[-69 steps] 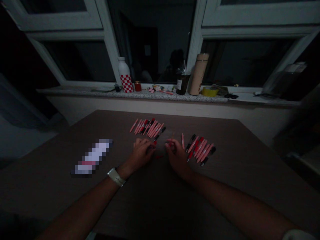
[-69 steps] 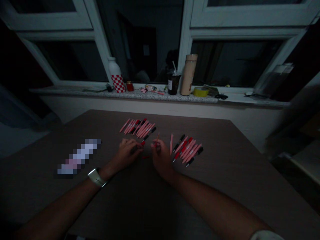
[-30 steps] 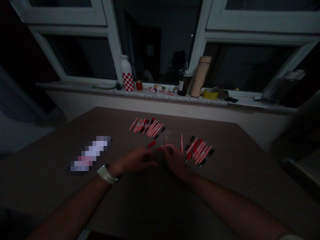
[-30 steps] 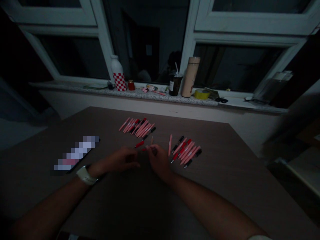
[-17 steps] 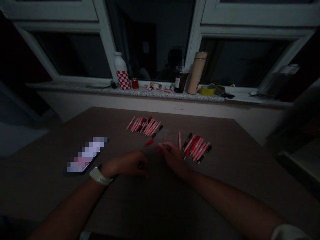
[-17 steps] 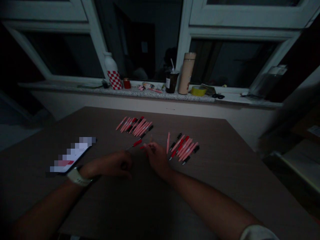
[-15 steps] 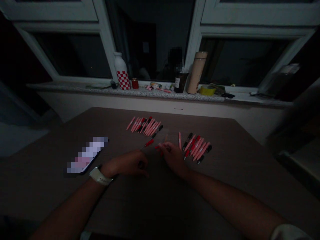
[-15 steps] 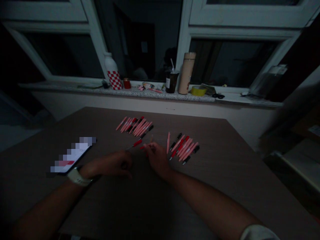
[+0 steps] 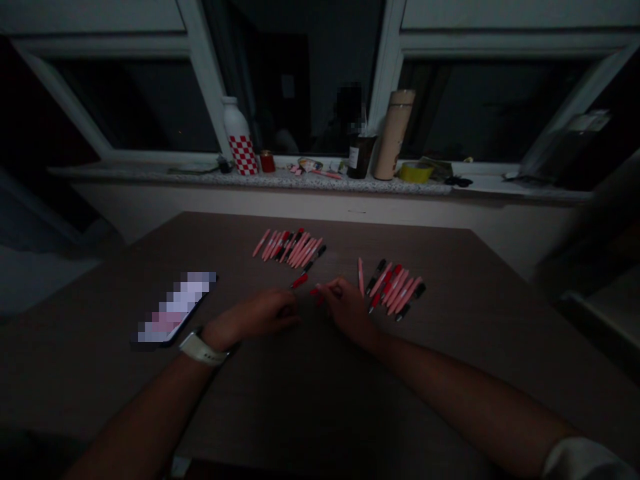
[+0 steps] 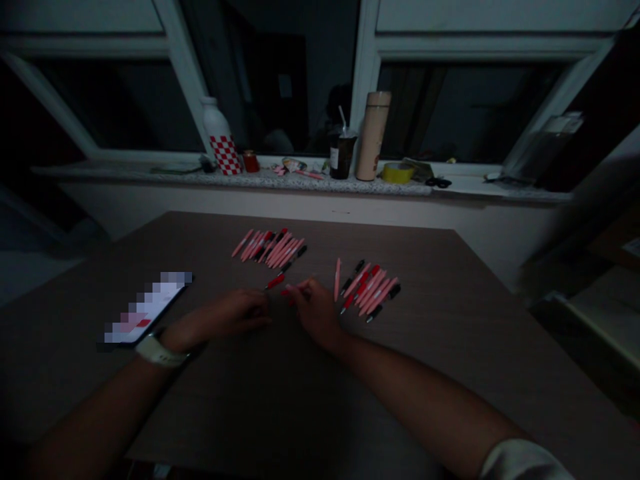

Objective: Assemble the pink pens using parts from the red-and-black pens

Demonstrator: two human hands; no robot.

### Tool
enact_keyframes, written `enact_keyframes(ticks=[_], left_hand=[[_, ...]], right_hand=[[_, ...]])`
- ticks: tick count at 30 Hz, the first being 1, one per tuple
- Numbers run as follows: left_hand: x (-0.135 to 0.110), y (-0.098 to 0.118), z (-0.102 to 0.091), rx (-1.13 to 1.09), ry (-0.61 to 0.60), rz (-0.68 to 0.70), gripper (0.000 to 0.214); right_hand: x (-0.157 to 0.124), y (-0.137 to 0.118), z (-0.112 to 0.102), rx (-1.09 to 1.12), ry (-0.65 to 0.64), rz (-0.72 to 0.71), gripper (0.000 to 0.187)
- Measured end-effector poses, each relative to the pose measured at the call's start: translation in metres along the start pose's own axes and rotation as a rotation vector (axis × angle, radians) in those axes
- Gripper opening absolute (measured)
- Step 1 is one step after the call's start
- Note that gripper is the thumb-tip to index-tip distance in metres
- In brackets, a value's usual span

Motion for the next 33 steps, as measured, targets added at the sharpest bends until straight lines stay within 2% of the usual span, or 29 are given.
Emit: enact_keyframes(ticks=[10, 19, 26, 33], left_hand=[[0.002, 0.000, -0.002, 0.174, 0.037, 0.011, 0.013], [0.005, -0.009, 0.009, 0.097, 0.206, -0.021, 0.017], [0.010, -0.004, 0.006, 0.044, 0.333, 0.074, 0.022], [0.012, -0.002, 0.007, 0.049, 0.384, -0.011, 0.020]], right_hand=[[0.000, -0.001, 0.000, 0.040, -0.045, 0.001, 0.029], [0.000, 0.000, 0.003, 0.074, -0.087, 0.007, 0.029], [0.000, 0.001, 0.004, 0.084, -0.117, 0.004, 0.028], [0.001, 0.002, 0.005, 0.030, -0.126, 0.007, 0.031]])
Point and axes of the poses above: each hand's wrist, its own x-axis towards the middle knuckle, its own z-axis out of the palm, y = z × x, the point moved 2 cm from there along x, towards the middle knuckle, and after that the axes turned 12 degrees about z, right-handed, at the moved point
